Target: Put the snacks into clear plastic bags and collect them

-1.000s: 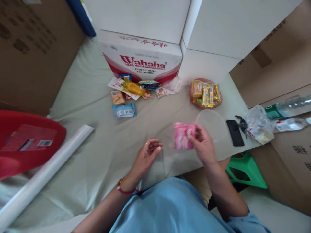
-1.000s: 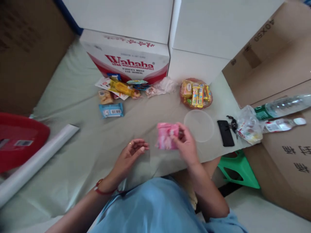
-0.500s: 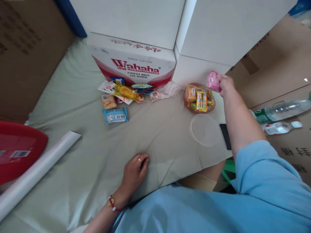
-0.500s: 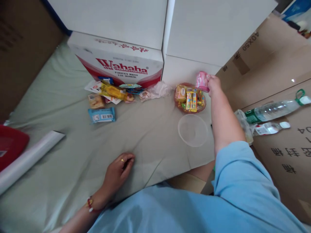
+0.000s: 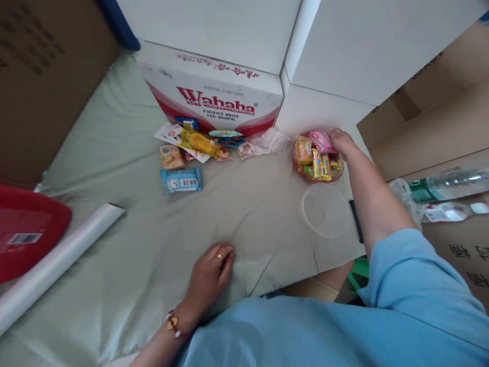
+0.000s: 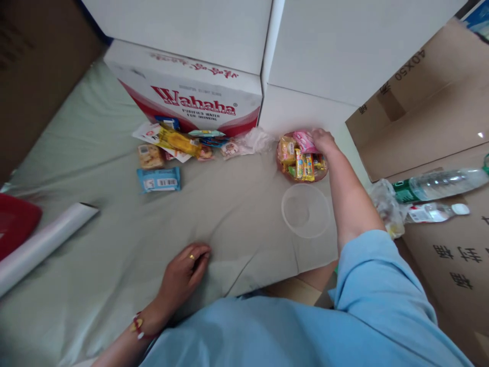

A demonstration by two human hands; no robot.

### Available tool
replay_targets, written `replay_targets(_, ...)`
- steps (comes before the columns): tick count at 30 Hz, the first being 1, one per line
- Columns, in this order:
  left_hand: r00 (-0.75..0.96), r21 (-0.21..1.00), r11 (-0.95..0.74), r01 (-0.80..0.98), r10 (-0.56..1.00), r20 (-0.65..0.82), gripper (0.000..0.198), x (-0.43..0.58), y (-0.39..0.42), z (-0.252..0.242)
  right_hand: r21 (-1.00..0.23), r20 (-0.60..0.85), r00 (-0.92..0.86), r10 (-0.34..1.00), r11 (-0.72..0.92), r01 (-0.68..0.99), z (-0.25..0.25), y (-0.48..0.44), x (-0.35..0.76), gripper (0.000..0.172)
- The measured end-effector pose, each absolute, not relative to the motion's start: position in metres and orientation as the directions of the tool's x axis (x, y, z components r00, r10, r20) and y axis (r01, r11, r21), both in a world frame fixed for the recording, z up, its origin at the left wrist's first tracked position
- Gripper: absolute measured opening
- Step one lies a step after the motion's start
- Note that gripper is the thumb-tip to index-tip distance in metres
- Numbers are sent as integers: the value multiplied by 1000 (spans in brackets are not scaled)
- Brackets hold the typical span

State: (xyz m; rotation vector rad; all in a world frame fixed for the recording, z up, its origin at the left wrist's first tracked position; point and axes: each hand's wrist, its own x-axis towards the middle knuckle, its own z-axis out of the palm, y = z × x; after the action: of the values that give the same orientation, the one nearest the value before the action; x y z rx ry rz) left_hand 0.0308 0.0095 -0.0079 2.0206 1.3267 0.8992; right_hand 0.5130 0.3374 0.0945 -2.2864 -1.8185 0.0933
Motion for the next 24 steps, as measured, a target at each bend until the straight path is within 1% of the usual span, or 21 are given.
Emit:
replay_targets(2, 282, 753, -351, 556, 932, 226, 17, 31, 9, -9, -228, 86, 188, 978, -164, 960, 94, 326, 508, 67)
replay_targets(5, 272, 760, -331, 560, 939, 209, 17, 31, 9, -10, -195, 19, 11, 1000, -7, 981, 92, 308, 498, 66)
replay_targets(6, 269, 759, -327, 563, 941, 206, 17, 31, 9, -11, -179, -14, -24, 1000, 21, 984, 91, 303, 495, 65)
replay_targets(7, 267, 757, -327, 566, 941, 208, 18, 31, 9, -11, -169, -41, -30, 999, 22, 985, 91, 299, 492, 65)
replay_targets(10, 267, 747, -340, 572, 938, 223, 18, 32, 9, -11, -160, -88, 25, 996, -39, 986, 99, 290, 484, 66)
replay_targets(11, 270, 743, -346, 572, 935, 228, 18, 32, 9, -11, -150, -62, 39, 997, -48, 987, 104, 287, 480, 66)
replay_targets(14, 276, 738, -352, 575, 933, 230, 19, 32, 9, -11, -81, 138, 26, 990, -15, 997, 119, 270, 454, 62)
replay_targets(15, 275, 739, -347, 577, 935, 224, 19, 32, 9, -11, -47, 170, 3, 985, 6, 999, 122, 262, 441, 60)
replay_targets(16, 272, 740, -340, 580, 937, 217, 19, 32, 9, -11, -10, 157, -22, 987, 24, 1000, 123, 254, 427, 58)
replay_targets(19, 267, 742, -319, 589, 944, 194, 21, 32, 9, -11, 99, -37, -45, 998, 48, 994, 116, 232, 389, 53)
replay_targets(21, 266, 742, -313, 594, 946, 186, 21, 32, 8, -11, 116, -117, -23, 993, 37, 993, 106, 224, 375, 43)
replay_targets(24, 266, 743, -312, 592, 946, 186, 21, 32, 8, -11, 101, -138, 29, 990, -15, 995, 97, 219, 377, 32)
